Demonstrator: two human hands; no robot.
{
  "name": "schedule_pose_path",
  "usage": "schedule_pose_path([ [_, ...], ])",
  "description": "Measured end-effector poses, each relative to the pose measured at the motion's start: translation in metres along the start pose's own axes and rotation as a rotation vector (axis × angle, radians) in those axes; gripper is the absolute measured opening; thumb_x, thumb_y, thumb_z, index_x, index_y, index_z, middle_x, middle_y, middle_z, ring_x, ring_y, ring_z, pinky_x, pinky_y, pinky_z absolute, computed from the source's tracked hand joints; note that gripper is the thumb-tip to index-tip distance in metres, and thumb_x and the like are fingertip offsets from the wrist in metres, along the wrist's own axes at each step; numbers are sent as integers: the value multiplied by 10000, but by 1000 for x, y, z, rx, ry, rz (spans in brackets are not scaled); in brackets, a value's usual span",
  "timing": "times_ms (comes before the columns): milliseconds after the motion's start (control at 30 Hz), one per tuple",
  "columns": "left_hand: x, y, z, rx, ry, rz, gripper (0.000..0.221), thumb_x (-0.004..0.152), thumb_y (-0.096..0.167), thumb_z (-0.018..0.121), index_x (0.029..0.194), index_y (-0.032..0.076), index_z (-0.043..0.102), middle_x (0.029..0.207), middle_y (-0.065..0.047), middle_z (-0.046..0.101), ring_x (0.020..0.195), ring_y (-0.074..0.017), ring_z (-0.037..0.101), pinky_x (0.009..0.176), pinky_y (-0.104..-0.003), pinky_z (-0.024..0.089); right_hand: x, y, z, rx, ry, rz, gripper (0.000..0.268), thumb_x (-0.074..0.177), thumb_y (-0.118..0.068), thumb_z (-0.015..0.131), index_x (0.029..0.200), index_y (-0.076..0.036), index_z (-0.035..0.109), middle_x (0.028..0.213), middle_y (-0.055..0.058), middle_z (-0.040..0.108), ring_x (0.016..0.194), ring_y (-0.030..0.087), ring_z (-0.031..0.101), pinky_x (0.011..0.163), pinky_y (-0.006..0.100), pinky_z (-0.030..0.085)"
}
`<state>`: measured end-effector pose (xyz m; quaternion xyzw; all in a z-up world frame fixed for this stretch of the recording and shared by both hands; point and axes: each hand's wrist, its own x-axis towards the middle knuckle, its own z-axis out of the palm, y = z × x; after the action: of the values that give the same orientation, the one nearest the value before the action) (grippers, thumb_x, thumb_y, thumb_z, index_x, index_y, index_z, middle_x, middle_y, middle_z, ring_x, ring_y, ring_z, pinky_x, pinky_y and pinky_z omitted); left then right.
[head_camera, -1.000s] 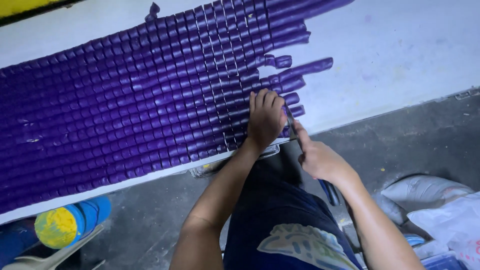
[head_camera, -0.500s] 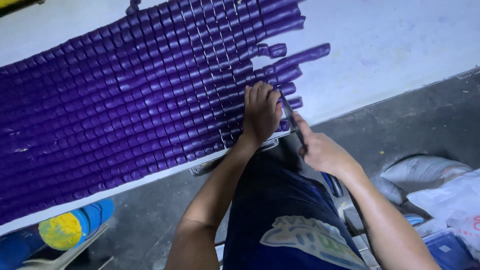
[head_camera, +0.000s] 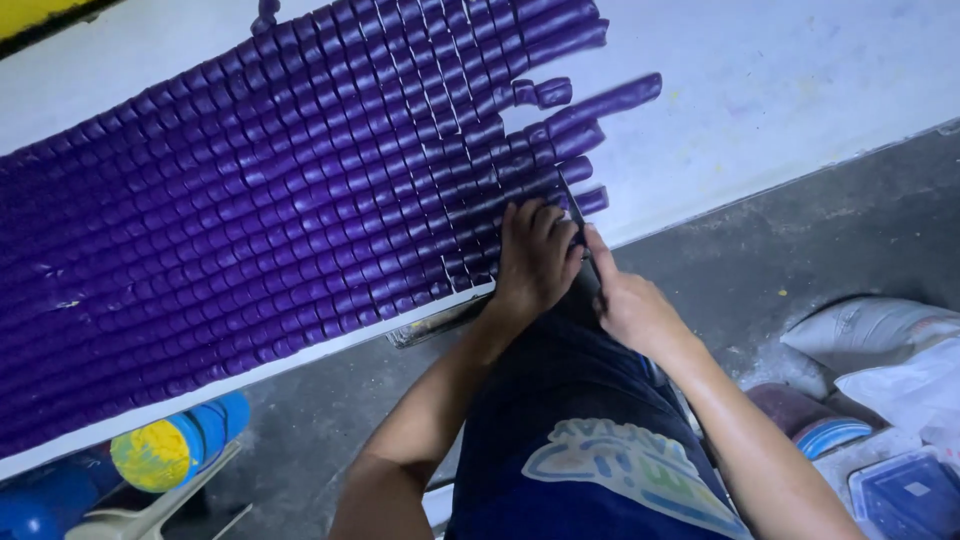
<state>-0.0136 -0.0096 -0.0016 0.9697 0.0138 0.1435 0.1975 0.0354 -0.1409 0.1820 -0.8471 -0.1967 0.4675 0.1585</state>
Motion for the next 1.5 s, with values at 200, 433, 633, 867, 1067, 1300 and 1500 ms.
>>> schedule_pose_path([
  [200, 2, 8, -12, -4, 41, -39, 232, 944, 280, 647, 1105, 128, 578, 1140, -70, 543, 1266, -354, 498, 1130, -620, 336, -32, 22, 1, -54, -107, 60, 848, 898, -100, 493, 1626, -270, 93, 1202, 330, 665, 1096, 534, 658, 940, 632, 532],
  [433, 2, 6, -12, -32, 116, 45, 409, 774, 259, 818, 1071, 99, 587, 1239, -89, 546, 1302, -378, 475, 1150, -651, 295, -33, 25, -22, -14, -74, 55, 829, 884, -67, 522, 1603, -313, 191, 1176, 318, 692, 1108, 519, 663, 966, 604, 529],
  [633, 64, -38, -73, -762, 453, -292, 171, 830, 11, 633, 953, 81, 536, 1051, -161, 595, 1060, -367, 590, 978, -425, 435, -26, 32, -9, -82, -6, 66, 828, 874, -83, 559, 1594, -329, 233, 1078, 284, 744, 1034, 474, 716, 911, 584, 553],
  [867, 148, -225, -138, -248, 521, -312, 217, 947, -38, 581, 1161, -5, 603, 1119, -147, 627, 1081, -305, 624, 1002, -408, 494, 3, 31, -12, 41, 200, 34, 902, 912, -88, 543, 1657, -326, 95, 814, 162, 750, 602, 371, 681, 603, 435, 483],
  [1067, 185, -138, -148, -176, 435, -306, 170, 980, 125, 496, 895, 101, 641, 733, -22, 572, 668, -130, 556, 552, -269, 442, 16, 17, -32, 235, 337, 161, 856, 936, -99, 523, 1661, -349, 143, 772, 223, 701, 526, 372, 598, 601, 419, 428],
  [1300, 159, -105, 1, -78, 107, -3, 330, 737, 313, 822, 956, 241, 585, 954, 60, 455, 911, -216, 488, 837, -403, 389, 15, 14, -40, 225, 489, 103, 847, 906, -36, 573, 1651, -231, 218, 1032, 444, 664, 931, 590, 675, 752, 627, 532],
  [1500, 178, -114, 21, 21, 232, -145, 219, 847, 302, 743, 1016, 262, 609, 997, 54, 493, 939, -201, 535, 822, -391, 413, 19, 25, -46, 238, 466, 74, 838, 912, -50, 565, 1653, -241, 223, 1016, 444, 663, 917, 577, 681, 727, 630, 531],
])
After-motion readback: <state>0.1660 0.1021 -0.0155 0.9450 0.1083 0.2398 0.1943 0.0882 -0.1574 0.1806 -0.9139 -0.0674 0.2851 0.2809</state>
